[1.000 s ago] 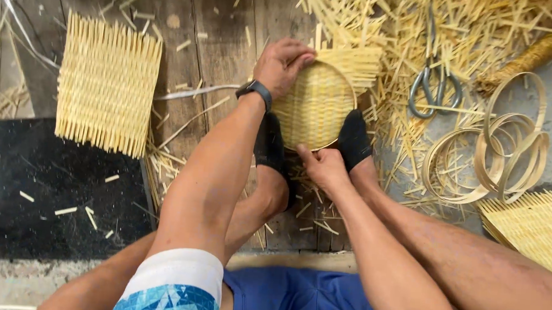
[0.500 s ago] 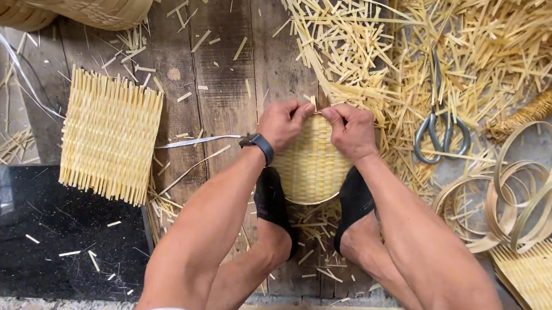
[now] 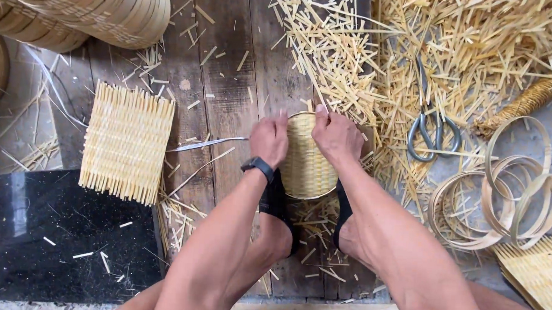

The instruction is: Assembling bamboo rings and woven mats and trimming the edges using scissors.

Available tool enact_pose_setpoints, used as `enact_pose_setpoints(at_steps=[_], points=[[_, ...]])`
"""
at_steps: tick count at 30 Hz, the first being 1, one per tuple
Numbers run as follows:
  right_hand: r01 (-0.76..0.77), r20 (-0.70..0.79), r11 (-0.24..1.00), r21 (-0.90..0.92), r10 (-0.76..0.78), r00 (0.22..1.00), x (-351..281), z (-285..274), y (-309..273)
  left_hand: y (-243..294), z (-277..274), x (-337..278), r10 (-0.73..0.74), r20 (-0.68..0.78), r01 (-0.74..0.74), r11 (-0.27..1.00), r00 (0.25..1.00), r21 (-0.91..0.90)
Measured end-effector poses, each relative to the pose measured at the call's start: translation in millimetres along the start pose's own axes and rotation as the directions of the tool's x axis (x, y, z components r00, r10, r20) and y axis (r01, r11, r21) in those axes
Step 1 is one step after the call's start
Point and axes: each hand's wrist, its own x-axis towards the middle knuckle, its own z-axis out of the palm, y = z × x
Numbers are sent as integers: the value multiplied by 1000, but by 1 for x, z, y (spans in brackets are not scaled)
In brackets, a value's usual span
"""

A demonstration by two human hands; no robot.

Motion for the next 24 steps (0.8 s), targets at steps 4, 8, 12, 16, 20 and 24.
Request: enact_pose_setpoints(at_steps=[4, 8, 12, 16, 20, 24], points=[[-224, 204, 974, -20, 224, 953, -4, -6, -22, 13, -5, 9, -209, 260, 230, 972, 943, -49], [-215, 141, 975, -63, 222, 965, 6, 3, -3, 17, -1, 15, -256, 258, 259, 966, 932, 23], [40, 54, 983, 181, -50, 997, 36, 11, 56, -4, 2, 26, -152, 273, 194, 972, 950, -132], [297, -110, 954, -38, -300, 948, -1, -152, 64, 13, -30, 5, 9, 363, 107, 948, 932, -299], [148, 180, 772, -618, -45, 983, -39, -294, 78, 87, -96, -34, 67, 255, 40, 919, 965, -393], [186, 156, 786, -590, -115, 981, -36, -305, 149, 128, -116, -76, 461, -163, -479, 873, 872, -94]])
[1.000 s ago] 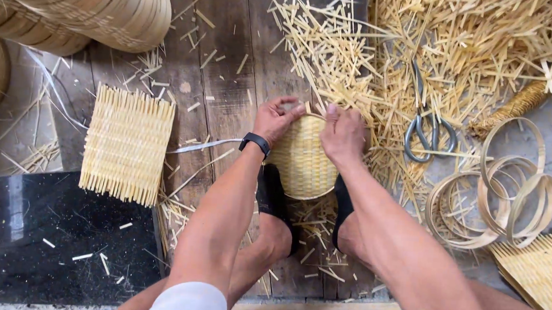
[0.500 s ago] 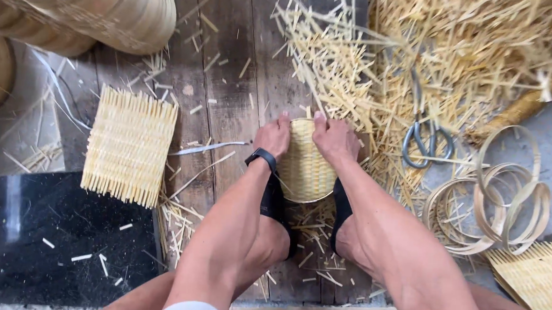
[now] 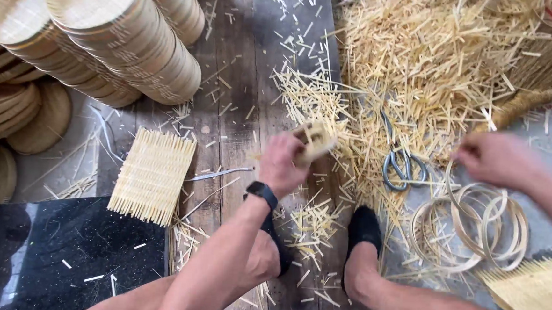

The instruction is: Assembling bamboo rings and woven mats and trimming the edges using scissors.

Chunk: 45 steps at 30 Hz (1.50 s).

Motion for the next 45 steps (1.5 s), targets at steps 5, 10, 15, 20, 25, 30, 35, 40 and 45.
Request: enact_pose_setpoints(at_steps=[5, 10, 15, 20, 25, 30, 35, 40, 45], points=[[43, 46, 942, 334, -62, 997, 58, 163, 5, -36, 58, -59, 282, 303, -381, 856, 910, 349], [-21, -137, 936, 350, 74, 988, 87, 230, -24, -55, 72, -78, 208, 527, -374, 899, 824, 229], [-193, -128, 926, 324, 245, 961, 104, 260, -22, -3, 37, -16, 71, 162, -116, 952, 984, 284], [-283, 139, 827, 486, 247, 959, 126, 263, -3, -25, 72, -13, -110, 315, 41, 975, 943, 217], [-283, 253, 705, 650, 151, 956, 75, 208, -32, -6, 71, -1, -225, 295, 159, 960, 929, 230], [-205, 49, 850, 484, 207, 977, 14, 205, -50, -37, 114, -17, -314, 246, 260, 938, 917, 230], [56, -170, 931, 360, 6, 985, 0, 211, -58, -13, 116, -7, -394, 136, 361, 907, 909, 216], [50, -169, 960, 274, -3, 986, 11, 190, -95, 2, 128, -15, -546, 1, 537, 825, 838, 174], [-2, -116, 997, 71, 10, 993, 29, 163, -114, -2, 127, -17, -485, 29, 470, 860, 874, 199]])
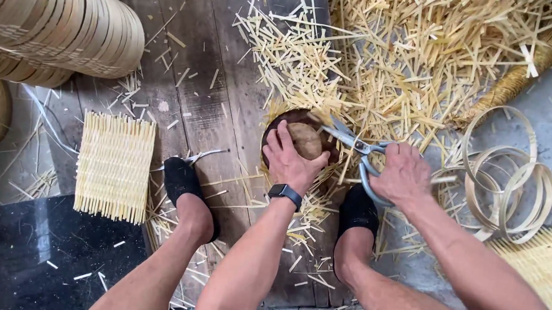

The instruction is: Assembling bamboo rings and woven mats and trimming the edges using scissors.

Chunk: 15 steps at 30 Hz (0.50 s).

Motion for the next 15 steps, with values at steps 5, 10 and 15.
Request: enact_pose_setpoints(at_steps=[5, 10, 15], points=[[-37, 219, 999, -32, 43, 975, 15, 6, 36, -6, 3, -2, 77, 46, -78, 997, 996, 13], [102, -29, 989, -103, -106, 994, 38, 19, 30, -2, -3, 3, 80, 51, -81, 997, 995, 18], [126, 14, 981, -146, -125, 992, 52, 37, 47, -5, -12, 7, 92, 100, -96, 995, 991, 32]])
